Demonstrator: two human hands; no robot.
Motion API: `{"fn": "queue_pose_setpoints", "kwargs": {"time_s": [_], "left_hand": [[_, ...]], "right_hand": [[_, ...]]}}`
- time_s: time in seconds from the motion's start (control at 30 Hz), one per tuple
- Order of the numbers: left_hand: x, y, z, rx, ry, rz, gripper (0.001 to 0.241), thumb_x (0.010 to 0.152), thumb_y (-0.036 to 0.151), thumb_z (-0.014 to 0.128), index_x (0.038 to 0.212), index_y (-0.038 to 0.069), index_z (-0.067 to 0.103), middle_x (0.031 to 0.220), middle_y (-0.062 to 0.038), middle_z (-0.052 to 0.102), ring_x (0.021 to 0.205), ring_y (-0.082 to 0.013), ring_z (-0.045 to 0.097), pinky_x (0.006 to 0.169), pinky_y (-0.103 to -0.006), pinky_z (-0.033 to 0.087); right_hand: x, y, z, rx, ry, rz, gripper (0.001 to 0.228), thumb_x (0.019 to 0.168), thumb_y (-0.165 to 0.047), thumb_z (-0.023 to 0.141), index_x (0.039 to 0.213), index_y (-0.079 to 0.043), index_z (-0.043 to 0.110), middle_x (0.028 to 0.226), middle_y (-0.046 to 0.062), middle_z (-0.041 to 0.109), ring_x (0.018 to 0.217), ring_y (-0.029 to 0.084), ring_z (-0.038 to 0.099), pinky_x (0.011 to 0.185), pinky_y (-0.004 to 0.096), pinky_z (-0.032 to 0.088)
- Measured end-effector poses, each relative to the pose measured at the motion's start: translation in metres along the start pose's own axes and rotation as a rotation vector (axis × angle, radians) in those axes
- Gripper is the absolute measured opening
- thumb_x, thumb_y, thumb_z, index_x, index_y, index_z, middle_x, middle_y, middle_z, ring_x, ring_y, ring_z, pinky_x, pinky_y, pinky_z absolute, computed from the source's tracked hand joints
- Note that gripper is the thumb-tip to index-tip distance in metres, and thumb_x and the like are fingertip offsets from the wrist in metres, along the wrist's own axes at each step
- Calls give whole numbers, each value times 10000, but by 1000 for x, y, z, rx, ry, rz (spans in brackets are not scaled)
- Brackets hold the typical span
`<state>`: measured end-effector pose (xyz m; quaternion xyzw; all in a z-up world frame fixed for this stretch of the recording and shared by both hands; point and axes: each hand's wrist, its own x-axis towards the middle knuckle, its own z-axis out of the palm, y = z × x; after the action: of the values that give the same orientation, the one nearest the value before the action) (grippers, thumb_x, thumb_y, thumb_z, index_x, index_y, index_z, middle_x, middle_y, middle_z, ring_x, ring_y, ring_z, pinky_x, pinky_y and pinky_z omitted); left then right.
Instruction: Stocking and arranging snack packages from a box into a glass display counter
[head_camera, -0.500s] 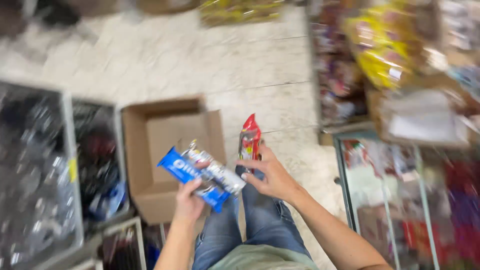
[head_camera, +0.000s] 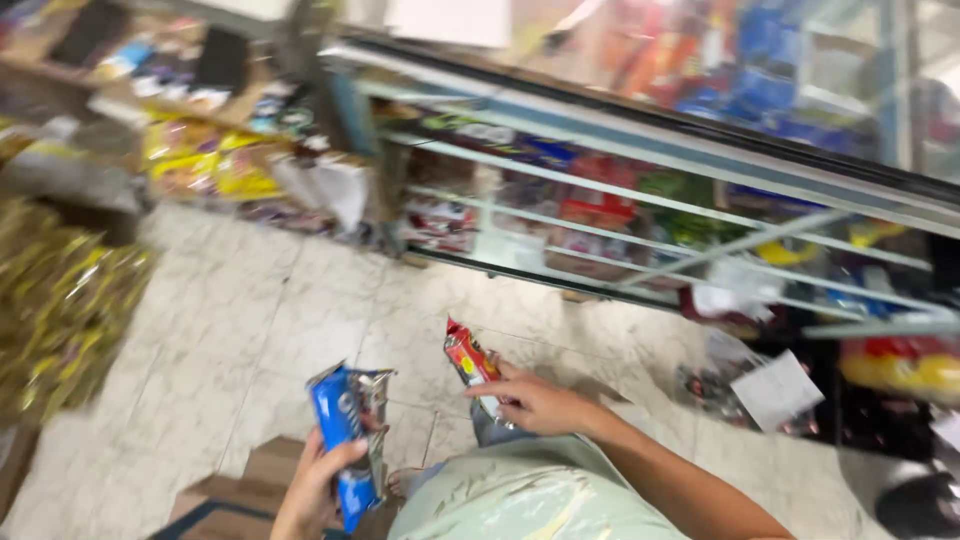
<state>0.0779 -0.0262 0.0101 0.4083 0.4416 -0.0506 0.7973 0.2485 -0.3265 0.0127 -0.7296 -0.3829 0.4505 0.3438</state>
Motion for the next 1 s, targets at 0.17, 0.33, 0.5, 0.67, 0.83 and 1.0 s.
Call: {"fn": "queue_pose_setpoints", "kwargs": {"time_s": [0.17,0.33,0.5,0.67,0.83,1.0], "left_hand": [[72,34,174,736,-275,-145,331,694,127,814,998,-3,803,797,-147,744,644,-229,631,578,-317,456],[90,48,287,809,-455,-139,466,590,158,906,959,-71,738,821,-212,681,784,-320,656,684,-430,518],[176,26,341,887,-675,-217,298,670,247,880,883,53,802,826,-168,736,813,-327,702,721,-421,567],[216,47,422,1006,-527,-301,661,603,356,899,1137,-5,752,1037,-214,719,962,-348,699,759,-511,571],[268,60,481,993,-490,-301,731,569,460,927,1142,43,754,1086,-197,715,1018,-347,681,810,-548,547],[320,32,487,804,-628,-291,411,699,310,876,949,14,739,836,-162,679,748,-285,660,653,-456,554]], "right_hand": [[-60,102,-58,319,438,182,582,938,-110,638,1488,-248,506,1466,149,509,1211,290,627,891,387,593],[-86,117,-130,412,722,237,799,830,-143,822,1548,-265,494,1181,168,544,1044,287,550,872,433,547],[-68,126,-189,172,1021,306,780,857,-98,748,1567,-238,457,1243,235,508,1020,350,579,846,440,547],[-37,228,-216,-229,1316,312,385,972,-248,655,1329,-118,592,1044,127,446,972,352,520,951,446,437],[-6,210,-300,-628,1541,223,482,1017,-135,545,1498,-115,530,1503,292,402,1328,471,460,1067,537,377],[21,244,-355,-852,1674,355,428,1087,-379,411,1432,-286,649,1558,183,429,1147,315,560,871,413,436]]}}
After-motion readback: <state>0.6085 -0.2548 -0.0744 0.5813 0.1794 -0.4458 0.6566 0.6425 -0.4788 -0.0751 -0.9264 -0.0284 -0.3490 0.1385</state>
